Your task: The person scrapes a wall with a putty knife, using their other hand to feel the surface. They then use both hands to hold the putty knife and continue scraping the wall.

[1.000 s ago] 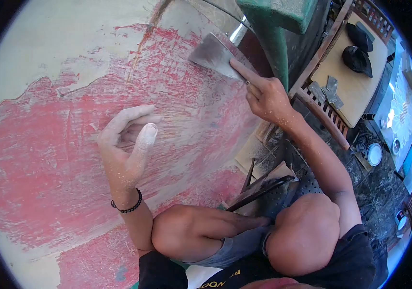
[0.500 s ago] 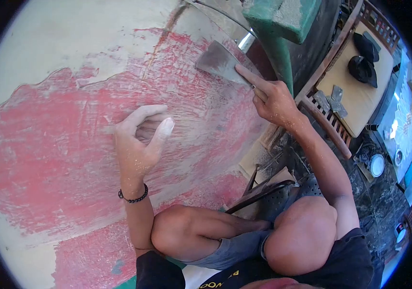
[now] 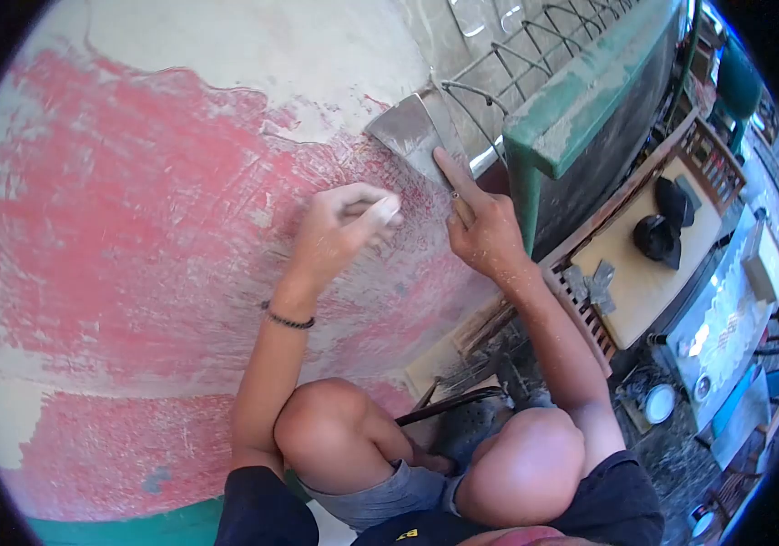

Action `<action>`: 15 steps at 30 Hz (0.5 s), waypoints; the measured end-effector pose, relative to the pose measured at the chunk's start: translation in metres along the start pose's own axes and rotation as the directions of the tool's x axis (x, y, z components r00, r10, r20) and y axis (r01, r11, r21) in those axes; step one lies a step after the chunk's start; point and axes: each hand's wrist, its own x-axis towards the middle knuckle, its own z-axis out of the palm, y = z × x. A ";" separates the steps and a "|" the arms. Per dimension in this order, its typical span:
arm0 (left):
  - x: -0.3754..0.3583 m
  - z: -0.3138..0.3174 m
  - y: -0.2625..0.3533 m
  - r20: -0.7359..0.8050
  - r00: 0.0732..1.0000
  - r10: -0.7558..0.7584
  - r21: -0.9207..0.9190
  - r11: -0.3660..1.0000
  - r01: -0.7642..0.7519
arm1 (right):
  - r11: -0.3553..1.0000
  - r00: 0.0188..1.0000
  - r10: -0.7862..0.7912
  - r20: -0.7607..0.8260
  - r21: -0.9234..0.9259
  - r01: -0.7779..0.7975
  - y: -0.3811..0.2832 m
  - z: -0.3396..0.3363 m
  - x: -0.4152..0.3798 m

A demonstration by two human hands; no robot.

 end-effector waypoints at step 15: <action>0.030 0.069 -0.022 0.053 0.983 -0.178 -0.694 0.701 0.165 | 0.996 0.985 -0.070 0.157 0.063 0.060 -0.044 -0.064 -0.044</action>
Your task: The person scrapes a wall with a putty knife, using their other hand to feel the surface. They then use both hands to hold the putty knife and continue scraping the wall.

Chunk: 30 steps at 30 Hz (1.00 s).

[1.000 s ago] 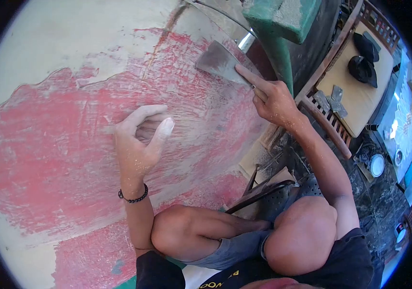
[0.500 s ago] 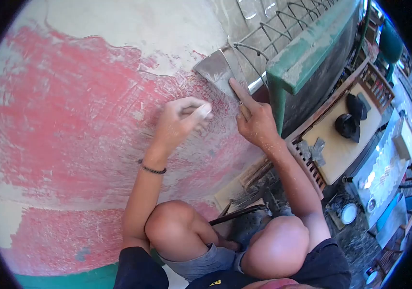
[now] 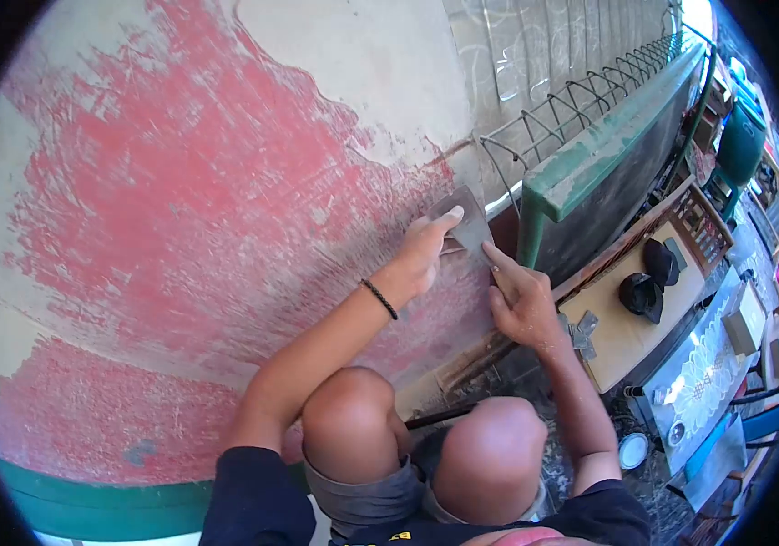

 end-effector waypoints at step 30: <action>-0.012 -0.001 0.039 -0.308 0.759 0.574 -0.093 0.776 -0.624 | 0.957 0.963 -0.270 -0.021 -0.115 0.266 -0.018 0.030 0.060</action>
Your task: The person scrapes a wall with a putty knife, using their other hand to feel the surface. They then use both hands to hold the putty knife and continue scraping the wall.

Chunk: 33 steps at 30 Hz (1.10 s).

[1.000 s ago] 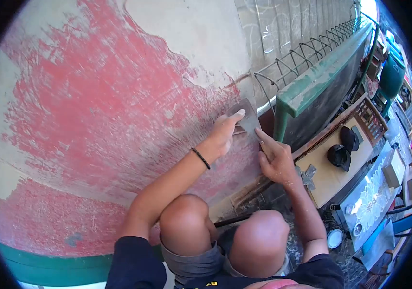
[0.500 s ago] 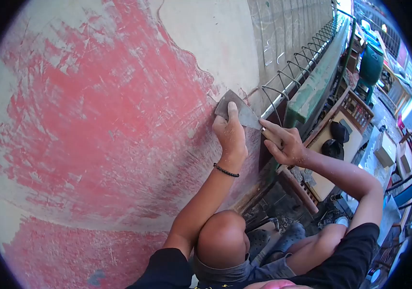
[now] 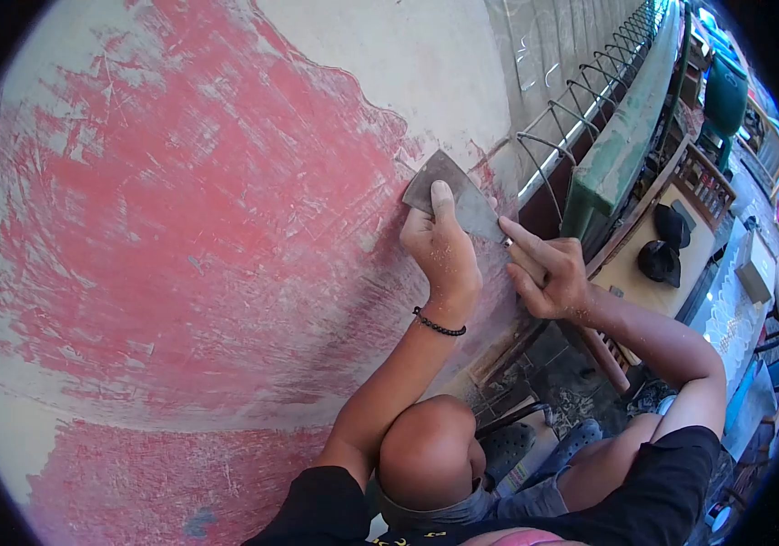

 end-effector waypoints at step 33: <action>0.009 -0.018 0.007 0.001 0.991 0.135 0.319 0.939 -0.128 | 0.990 0.999 0.041 0.032 0.132 -0.045 -0.006 0.006 0.001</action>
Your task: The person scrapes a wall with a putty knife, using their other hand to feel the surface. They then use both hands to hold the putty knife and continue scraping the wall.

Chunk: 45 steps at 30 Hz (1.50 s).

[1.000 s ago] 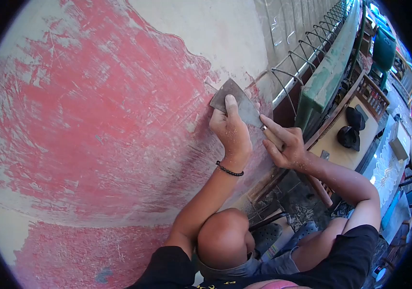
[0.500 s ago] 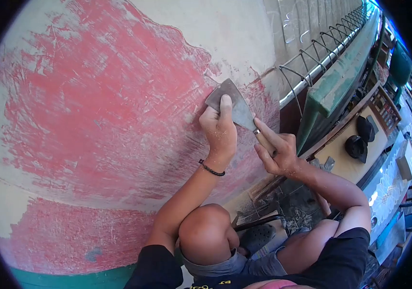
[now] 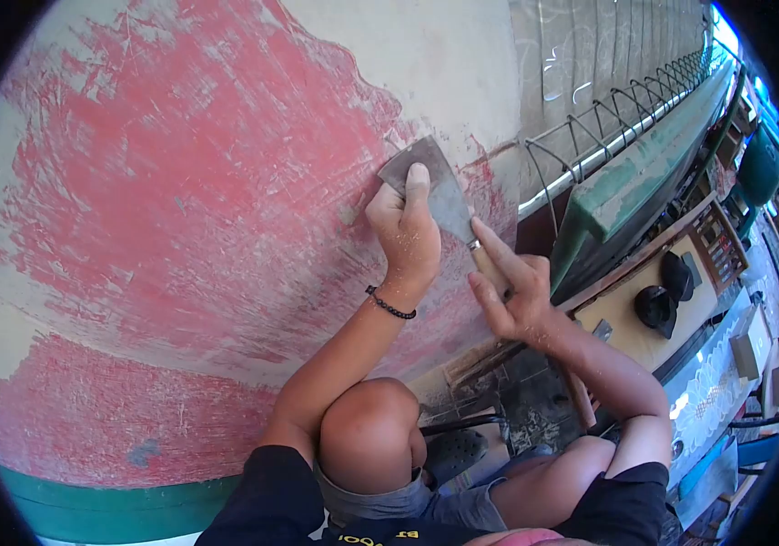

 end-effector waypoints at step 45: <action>0.006 0.005 0.005 0.027 0.996 0.080 -0.019 0.997 -0.079 | 0.999 0.997 -0.009 -0.076 0.041 0.012 0.005 0.004 0.002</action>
